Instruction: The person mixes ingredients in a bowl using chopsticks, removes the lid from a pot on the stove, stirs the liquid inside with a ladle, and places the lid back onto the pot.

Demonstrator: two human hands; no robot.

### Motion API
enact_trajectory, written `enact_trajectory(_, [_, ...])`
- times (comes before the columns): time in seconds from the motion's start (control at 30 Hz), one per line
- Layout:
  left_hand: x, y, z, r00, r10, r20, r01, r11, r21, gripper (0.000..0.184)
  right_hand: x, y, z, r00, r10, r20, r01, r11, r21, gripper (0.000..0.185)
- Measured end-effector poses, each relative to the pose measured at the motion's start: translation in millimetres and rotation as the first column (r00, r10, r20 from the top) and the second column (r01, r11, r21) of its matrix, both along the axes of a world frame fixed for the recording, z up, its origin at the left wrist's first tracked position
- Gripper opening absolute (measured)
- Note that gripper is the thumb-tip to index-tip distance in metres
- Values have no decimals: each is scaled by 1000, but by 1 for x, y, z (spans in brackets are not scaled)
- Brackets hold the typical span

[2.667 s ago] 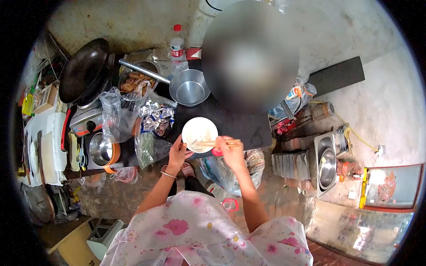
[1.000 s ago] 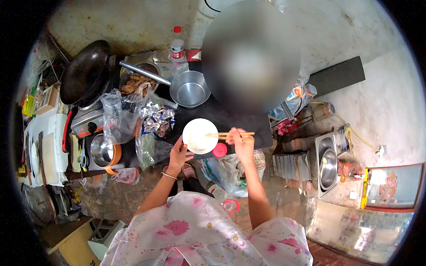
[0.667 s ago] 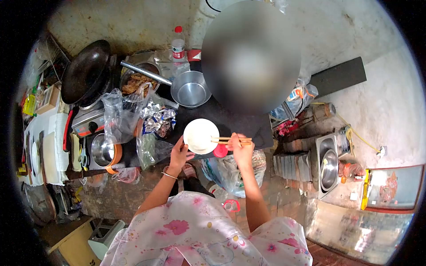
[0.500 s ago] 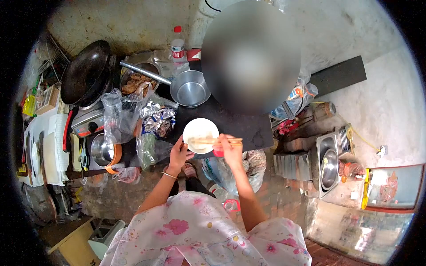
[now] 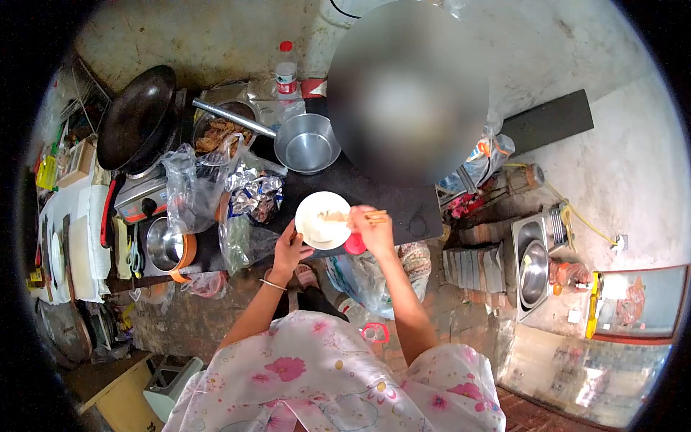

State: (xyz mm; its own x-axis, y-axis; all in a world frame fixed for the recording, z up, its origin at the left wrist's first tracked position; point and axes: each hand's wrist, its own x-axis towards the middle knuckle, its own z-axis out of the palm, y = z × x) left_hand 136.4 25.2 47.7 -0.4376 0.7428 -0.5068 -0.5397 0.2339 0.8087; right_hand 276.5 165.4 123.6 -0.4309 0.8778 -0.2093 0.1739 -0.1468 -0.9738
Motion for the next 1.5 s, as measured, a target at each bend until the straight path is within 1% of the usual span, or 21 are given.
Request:
enact_trajectory(0.1, [-2,-1,1,998,-44,-40,45,999,30,44,-2,-2,11,996,59,60,-54,996,-73,22])
enact_trajectory(0.17, [0,-1,-1,1000,-7,1,7,1000,22,44,-1,9,9,993,-95,-72,97,995,24,21])
enact_trajectory(0.23, [0,1,2,999,32,35,-33,999,21,44,-2,10,3,993,-88,-84,93,994,59,21])
enact_trajectory(0.3, [-1,0,4,1000,14,26,-13,1000,-16,44,-3,4,4,994,111,13,-109,989,-97,21])
enact_trajectory(0.37, [-2,1,1,999,31,30,-31,999,11,44,2,6,14,990,120,74,-113,989,-92,22])
enact_trajectory(0.5, [0,0,4,999,26,28,-26,1000,6,44,9,17,17,995,-95,34,91,992,91,21])
enact_trajectory(0.57, [-1,2,2,999,26,28,-27,1000,8,44,9,5,12,995,61,74,-56,996,-68,22])
enact_trajectory(0.63, [0,-1,2,999,20,31,-20,1000,-1,44,4,-4,21,986,102,136,-100,995,-21,22])
enact_trajectory(0.7, [-1,0,2,999,19,29,-20,999,45,44,6,3,29,1000,-11,26,9,998,60,23])
enact_trajectory(0.77, [1,0,-7,998,37,57,-40,997,62,44,15,7,49,968,-35,249,-21,976,218,24])
enact_trajectory(0.83, [0,2,-7,994,63,86,-70,994,79,44,22,-8,53,960,42,275,-78,990,120,23])
enact_trajectory(0.9, [2,1,-2,995,60,82,-69,991,113,44,14,-38,45,983,95,160,-102,994,36,17])
enact_trajectory(0.97, [1,1,0,996,50,80,-58,993,107,44,-2,-51,58,980,91,174,-102,993,56,15])
enact_trajectory(1.03, [2,0,1,997,36,75,-44,994,104,44,3,-39,55,998,18,56,-33,960,279,15])
enact_trajectory(1.1, [3,1,2,993,75,93,-85,991,101,44,18,-33,74,966,-68,250,-23,939,344,13])
enact_trajectory(1.17, [2,2,0,996,68,65,-75,992,102,44,43,-48,49,993,43,113,-72,961,267,14])
enact_trajectory(1.23, [4,0,-2,998,48,44,-53,994,95,44,28,-81,39,988,106,115,-137,940,313,10])
enact_trajectory(1.3, [2,0,-2,1000,15,23,-16,996,83,43,2,-88,55,947,160,277,-276,847,455,7])
enact_trajectory(1.4, [4,2,-1,991,81,108,-91,992,89,44,15,-61,48,988,37,151,-112,843,526,8])
enact_trajectory(1.43, [5,3,1,991,81,108,-91,992,90,44,22,-54,58,956,-56,288,-106,849,517,8])
enact_trajectory(1.5, [4,2,3,995,71,72,-77,994,77,44,38,-62,62,964,36,263,-126,935,333,9])
